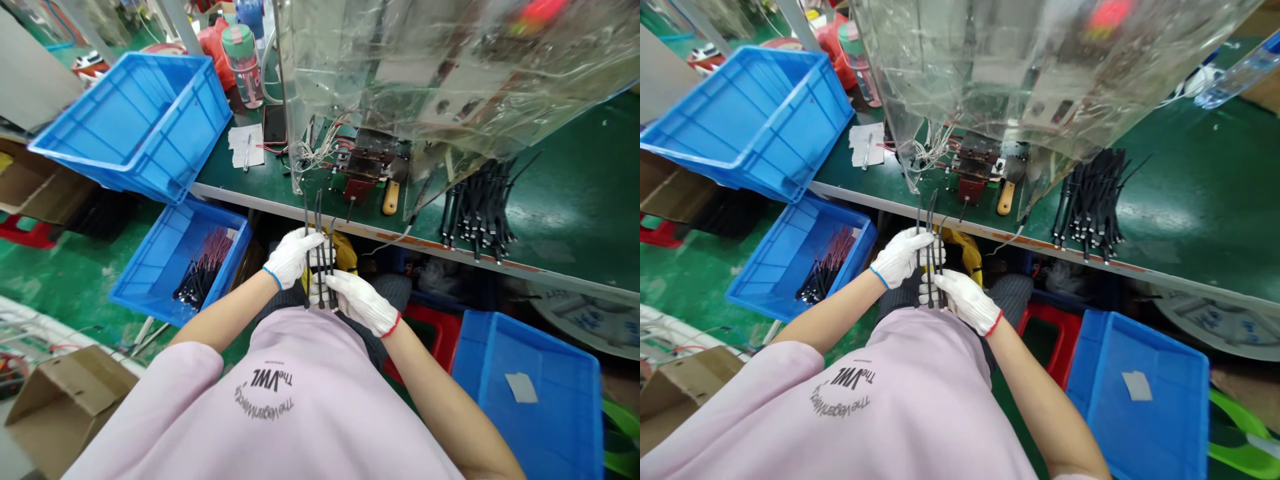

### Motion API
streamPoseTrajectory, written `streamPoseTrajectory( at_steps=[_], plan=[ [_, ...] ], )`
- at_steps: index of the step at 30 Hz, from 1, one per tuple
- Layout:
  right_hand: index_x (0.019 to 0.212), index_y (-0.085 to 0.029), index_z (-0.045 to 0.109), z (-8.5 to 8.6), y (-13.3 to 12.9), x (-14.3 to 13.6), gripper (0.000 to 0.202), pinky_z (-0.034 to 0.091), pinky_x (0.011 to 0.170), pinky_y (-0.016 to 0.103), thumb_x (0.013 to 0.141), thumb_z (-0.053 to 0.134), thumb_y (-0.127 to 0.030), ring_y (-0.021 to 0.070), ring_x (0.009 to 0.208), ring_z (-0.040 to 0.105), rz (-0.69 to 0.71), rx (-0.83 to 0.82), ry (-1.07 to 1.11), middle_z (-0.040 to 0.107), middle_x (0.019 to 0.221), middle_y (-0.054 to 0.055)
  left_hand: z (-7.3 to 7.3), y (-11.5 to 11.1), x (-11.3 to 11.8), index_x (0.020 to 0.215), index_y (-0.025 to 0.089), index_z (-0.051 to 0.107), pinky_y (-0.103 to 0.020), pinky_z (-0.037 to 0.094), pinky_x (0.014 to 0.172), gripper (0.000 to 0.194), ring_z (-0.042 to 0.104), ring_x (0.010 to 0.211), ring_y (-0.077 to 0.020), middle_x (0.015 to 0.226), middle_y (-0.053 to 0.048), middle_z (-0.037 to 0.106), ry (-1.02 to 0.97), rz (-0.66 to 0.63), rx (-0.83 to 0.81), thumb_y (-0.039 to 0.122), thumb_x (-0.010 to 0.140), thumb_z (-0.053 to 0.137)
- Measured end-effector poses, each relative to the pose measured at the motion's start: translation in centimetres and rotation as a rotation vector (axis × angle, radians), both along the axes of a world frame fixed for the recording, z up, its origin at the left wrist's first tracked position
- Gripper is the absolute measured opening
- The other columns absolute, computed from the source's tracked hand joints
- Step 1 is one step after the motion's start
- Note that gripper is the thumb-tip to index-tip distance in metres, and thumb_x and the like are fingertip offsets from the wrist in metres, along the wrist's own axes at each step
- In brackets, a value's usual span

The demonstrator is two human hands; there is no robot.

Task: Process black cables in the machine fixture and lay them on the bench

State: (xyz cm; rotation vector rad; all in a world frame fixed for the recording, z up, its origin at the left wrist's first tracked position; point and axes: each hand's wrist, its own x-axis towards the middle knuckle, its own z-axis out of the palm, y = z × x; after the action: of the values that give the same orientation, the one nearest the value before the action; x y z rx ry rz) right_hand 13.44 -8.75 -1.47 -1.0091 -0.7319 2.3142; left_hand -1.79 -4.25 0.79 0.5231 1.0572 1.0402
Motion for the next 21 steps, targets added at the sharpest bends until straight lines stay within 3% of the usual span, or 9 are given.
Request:
streamPoseTrajectory(
  at_steps=[3,6,9,11,13,17,19,21],
  plan=[
    [0.094,-0.013,0.061,0.1,-0.3,-0.6,0.029,0.054,0.062,0.031,0.079,0.07,-0.037,0.0172,0.067,0.064,-0.008,-0.056,0.09,0.066,0.075,0.006,-0.3,0.1,0.1,0.083,0.013,0.056,-0.034,0.059,0.065,0.015,0.067,0.064,-0.0158,0.074,-0.003,0.064,0.03,0.016,0.001,0.019,0.076,0.068],
    [0.095,-0.014,0.062,-0.4,-0.2,-0.9,0.029,0.055,0.064,0.033,0.08,0.068,-0.039,0.0184,0.069,0.065,-0.022,-0.026,0.014,0.068,0.078,0.007,-0.3,-0.2,0.3,0.084,0.013,0.056,-0.033,0.059,0.066,0.016,0.067,0.064,-0.0159,0.075,-0.004,0.064,0.05,0.016,0.012,0.02,0.077,0.068],
    [0.092,-0.017,0.067,0.3,-0.6,0.2,0.025,0.054,0.076,0.035,0.085,0.06,-0.041,0.0193,0.078,0.066,-0.015,0.274,-0.355,0.07,0.085,0.006,0.1,-0.8,0.3,0.087,0.013,0.057,-0.031,0.058,0.067,0.018,0.067,0.066,-0.0151,0.077,-0.004,0.065,0.041,-0.002,0.025,0.023,0.077,0.069],
    [0.092,-0.021,0.07,2.2,-1.5,2.0,0.025,0.052,0.083,0.034,0.088,0.055,-0.041,0.02,0.086,0.066,-0.045,0.53,-0.655,0.072,0.09,0.004,0.5,-1.6,0.0,0.089,0.013,0.057,-0.031,0.058,0.068,0.024,0.067,0.066,-0.015,0.077,-0.004,0.065,0.015,-0.007,0.017,0.027,0.076,0.071],
    [0.096,-0.023,0.07,5.0,-3.0,4.6,0.027,0.051,0.086,0.034,0.091,0.051,-0.041,0.0203,0.089,0.067,-0.187,0.662,-0.834,0.072,0.093,0.004,0.6,-2.5,-0.7,0.092,0.014,0.057,-0.033,0.058,0.071,0.029,0.068,0.068,-0.016,0.078,-0.004,0.065,-0.031,0.013,0.01,0.03,0.074,0.073],
    [0.1,-0.02,0.068,10.8,-5.2,9.6,0.028,0.055,0.079,0.034,0.088,0.057,-0.043,0.0191,0.081,0.068,-0.732,0.703,-0.817,0.071,0.088,0.006,-0.8,-4.8,-1.9,0.099,0.015,0.057,-0.043,0.056,0.081,0.034,0.069,0.077,-0.0202,0.082,-0.006,0.067,-0.09,0.027,-0.102,0.024,0.072,0.075],
    [0.099,-0.019,0.067,12.5,-4.2,11.8,0.028,0.056,0.071,0.032,0.084,0.064,-0.042,0.0177,0.073,0.067,-0.938,0.724,-0.683,0.069,0.081,0.004,-1.8,-6.0,-2.0,0.109,0.017,0.056,-0.045,0.055,0.086,0.043,0.069,0.086,-0.0233,0.094,-0.009,0.068,-0.102,-0.032,-0.159,0.02,0.071,0.076],
    [0.094,-0.018,0.065,13.0,-1.2,13.7,0.029,0.054,0.061,0.029,0.078,0.069,-0.041,0.0159,0.064,0.064,-1.022,0.698,-0.549,0.065,0.072,0.003,-2.5,-7.1,-1.5,0.113,0.018,0.056,-0.042,0.054,0.085,0.045,0.068,0.085,-0.0222,0.095,-0.009,0.068,-0.158,-0.113,-0.172,0.021,0.072,0.075]
  ],
)
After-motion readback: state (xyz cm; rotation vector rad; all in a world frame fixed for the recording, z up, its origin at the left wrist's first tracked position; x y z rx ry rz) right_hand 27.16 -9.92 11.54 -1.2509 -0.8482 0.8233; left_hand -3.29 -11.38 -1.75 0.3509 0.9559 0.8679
